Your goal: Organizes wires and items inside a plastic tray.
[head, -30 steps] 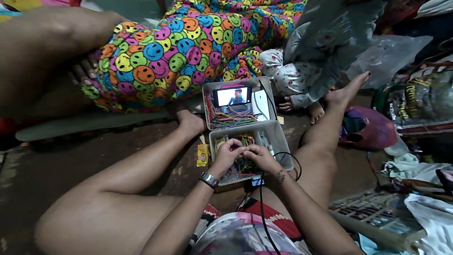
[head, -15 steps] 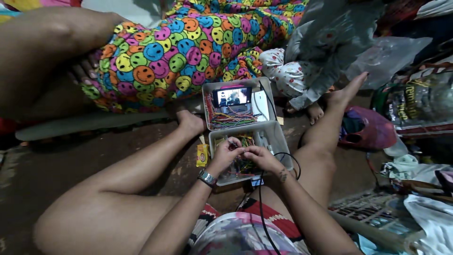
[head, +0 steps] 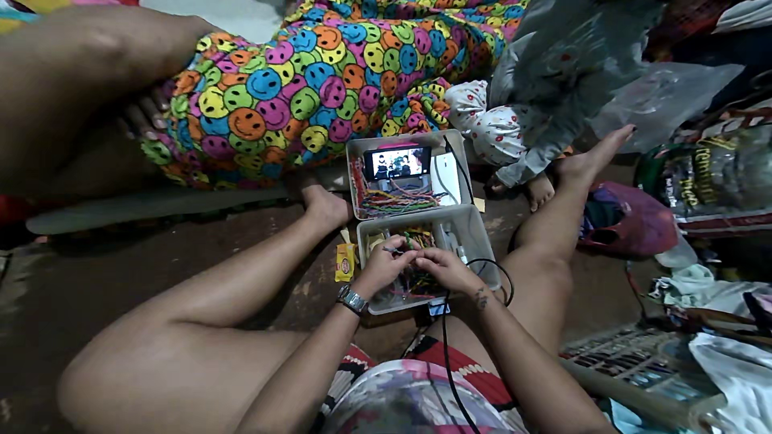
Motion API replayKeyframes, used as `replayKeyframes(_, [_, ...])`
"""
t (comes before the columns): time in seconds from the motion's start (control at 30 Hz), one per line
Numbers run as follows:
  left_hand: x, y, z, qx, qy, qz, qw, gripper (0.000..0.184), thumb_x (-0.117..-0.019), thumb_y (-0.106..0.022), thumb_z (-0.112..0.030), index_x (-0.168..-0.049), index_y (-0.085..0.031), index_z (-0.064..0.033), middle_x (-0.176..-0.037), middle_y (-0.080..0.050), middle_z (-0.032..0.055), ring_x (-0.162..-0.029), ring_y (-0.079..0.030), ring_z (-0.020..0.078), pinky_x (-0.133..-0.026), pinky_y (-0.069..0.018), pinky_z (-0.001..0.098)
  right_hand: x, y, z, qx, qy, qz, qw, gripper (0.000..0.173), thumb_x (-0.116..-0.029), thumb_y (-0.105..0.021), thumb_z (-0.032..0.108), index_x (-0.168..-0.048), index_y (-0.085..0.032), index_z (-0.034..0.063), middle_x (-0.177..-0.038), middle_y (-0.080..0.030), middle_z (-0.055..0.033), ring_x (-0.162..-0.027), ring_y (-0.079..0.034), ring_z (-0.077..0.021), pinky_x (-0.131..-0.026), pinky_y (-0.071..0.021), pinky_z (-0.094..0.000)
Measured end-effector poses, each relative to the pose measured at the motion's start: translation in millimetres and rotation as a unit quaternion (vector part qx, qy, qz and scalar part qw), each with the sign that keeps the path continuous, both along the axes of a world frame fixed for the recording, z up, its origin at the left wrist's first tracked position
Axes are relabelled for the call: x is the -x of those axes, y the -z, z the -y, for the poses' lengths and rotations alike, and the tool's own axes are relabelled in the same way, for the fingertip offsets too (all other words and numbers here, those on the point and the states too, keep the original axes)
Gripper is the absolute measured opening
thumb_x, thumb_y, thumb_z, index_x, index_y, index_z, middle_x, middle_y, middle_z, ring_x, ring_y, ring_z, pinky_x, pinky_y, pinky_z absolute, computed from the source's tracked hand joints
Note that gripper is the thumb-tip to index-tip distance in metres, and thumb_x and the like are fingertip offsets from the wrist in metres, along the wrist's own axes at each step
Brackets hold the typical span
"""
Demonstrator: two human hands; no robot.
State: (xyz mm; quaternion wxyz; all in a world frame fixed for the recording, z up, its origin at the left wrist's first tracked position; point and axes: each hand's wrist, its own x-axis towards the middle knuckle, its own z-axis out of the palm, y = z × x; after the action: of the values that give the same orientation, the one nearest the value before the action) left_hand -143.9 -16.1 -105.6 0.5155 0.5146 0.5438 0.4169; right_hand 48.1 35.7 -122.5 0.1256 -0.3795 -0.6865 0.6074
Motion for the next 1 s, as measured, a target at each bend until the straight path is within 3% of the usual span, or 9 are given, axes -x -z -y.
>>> replayKeyframes(0.1, [0.2, -2.2, 0.4, 0.028, -0.002, 0.018, 0.999, 0.019, -0.0972, -0.064, -0.007, -0.115, -0.066, 0.0012, -0.1, -0.066, 0.0018, -0.082, -0.064, 0.0022, -0.077, -0.0559, 0.0198, -2.3, 1.8, -0.9, -0.033, -0.024, 0.003, 0.999, 0.025, -0.1036, -0.057, 0.015, -0.111, -0.074, -0.0022, -0.117, -0.07, -0.0148, -0.109, -0.066, -0.0131, -0.099, -0.0509, -0.0301])
replayKeyframes(0.23, [-5.9, 0.4, 3.2, 0.064, 0.01, 0.016, 0.998, 0.024, -0.097, -0.064, -0.009, -0.119, -0.063, 0.0007, -0.1, -0.064, 0.002, -0.081, -0.061, 0.0029, -0.076, -0.0532, 0.0204, 2.0, 3.8, 0.0, -0.008, 0.018, 0.014, 1.0, 0.018, -0.093, -0.075, 0.017, -0.097, -0.072, -0.0012, -0.098, -0.07, -0.0068, -0.088, -0.064, -0.0058, -0.084, -0.0528, -0.0251])
replayKeyframes(0.37, [-9.5, 1.6, 4.6, 0.055, 0.023, 0.022, 0.998, 0.019, -0.097, -0.064, -0.008, -0.113, -0.066, 0.0009, -0.101, -0.066, 0.0017, -0.083, -0.063, 0.0019, -0.078, -0.055, 0.0199, 5.2, 7.1, 1.5, 0.04, 0.063, 0.0, 0.997, 0.022, -0.0857, -0.079, 0.012, -0.096, -0.064, -0.0006, -0.084, -0.063, -0.0011, -0.075, -0.059, -0.0033, -0.073, -0.0514, -0.0223])
replayKeyframes(0.43, [-8.4, 1.7, 3.1, 0.051, 0.02, 0.017, 0.998, 0.017, -0.0975, -0.064, -0.009, -0.112, -0.067, 0.0004, -0.102, -0.067, 0.0016, -0.086, -0.063, 0.0015, -0.08, -0.0546, 0.0202, 3.1, 8.8, 0.2, 0.043, 0.049, -0.02, 0.998, 0.022, -0.091, -0.074, 0.015, -0.103, -0.066, -0.0018, -0.09, -0.066, -0.0022, -0.08, -0.061, -0.0031, -0.078, -0.0526, -0.0226])
replayKeyframes(0.53, [-4.8, -0.5, 1.5, 0.048, 0.009, 0.014, 0.999, 0.018, -0.0979, -0.063, -0.008, -0.113, -0.067, 0.0015, -0.108, -0.067, 0.0047, -0.092, -0.064, 0.0025, -0.084, -0.055, 0.0211, -3.3, 5.7, -2.1, 0.029, -0.006, -0.021, 0.999, 0.027, -0.1047, -0.055, 0.015, -0.117, -0.069, -0.0037, -0.11, -0.07, -0.0095, -0.099, -0.065, -0.0057, -0.093, -0.0525, -0.0257])
replayKeyframes(0.63, [-3.5, -2.1, 2.4, 0.056, 0.004, 0.035, 0.998, 0.018, -0.0975, -0.064, -0.006, -0.114, -0.066, 0.0003, -0.113, -0.066, 0.0043, -0.094, -0.064, 0.0028, -0.085, -0.0557, 0.0213, -3.7, 6.9, -1.7, 0.005, 0.001, -0.016, 1.0, 0.021, -0.1011, -0.062, 0.014, -0.109, -0.073, -0.0022, -0.109, -0.071, -0.0104, -0.098, -0.065, -0.0068, -0.092, -0.0527, -0.0255])
replayKeyframes(0.8, [-2.6, 2.6, 0.5, 0.061, 0.039, 0.049, 0.996, 0.018, -0.0988, -0.061, -0.009, -0.115, -0.063, -0.0013, -0.099, -0.063, -0.0004, -0.08, -0.061, 0.0027, -0.075, -0.054, 0.0206, -0.4, 7.1, -0.8, 0.019, 0.022, -0.011, 1.0, 0.015, -0.0926, -0.073, 0.014, -0.095, -0.072, -0.0003, -0.094, -0.068, -0.0037, -0.084, -0.06, -0.0031, -0.08, -0.0515, -0.0227])
replayKeyframes(0.87, [-2.8, 3.8, 0.2, 0.062, 0.03, 0.059, 0.996, 0.016, -0.0997, -0.061, -0.01, -0.114, -0.063, -0.0011, -0.095, -0.063, -0.001, -0.076, -0.061, 0.0028, -0.072, -0.0541, 0.0209, 0.8, 8.8, -0.2, 0.047, 0.025, -0.028, 0.998, 0.013, -0.0957, -0.069, 0.013, -0.098, -0.07, 0.0, -0.092, -0.068, -0.0014, -0.082, -0.061, -0.0018, -0.079, -0.0523, -0.0226])
replayKeyframes(1.0, [-6.0, 1.8, 0.9, 0.058, -0.03, 0.078, 0.995, 0.016, -0.0998, -0.061, -0.007, -0.114, -0.062, -0.0004, -0.097, -0.065, -0.0007, -0.077, -0.062, 0.0031, -0.074, -0.0554, 0.0218, 1.5, 4.9, -1.3, 0.054, 0.01, -0.01, 0.998, 0.025, -0.1063, -0.052, 0.016, -0.112, -0.069, -0.0018, -0.106, -0.071, -0.008, -0.096, -0.066, -0.0076, -0.092, -0.0539, -0.0291])
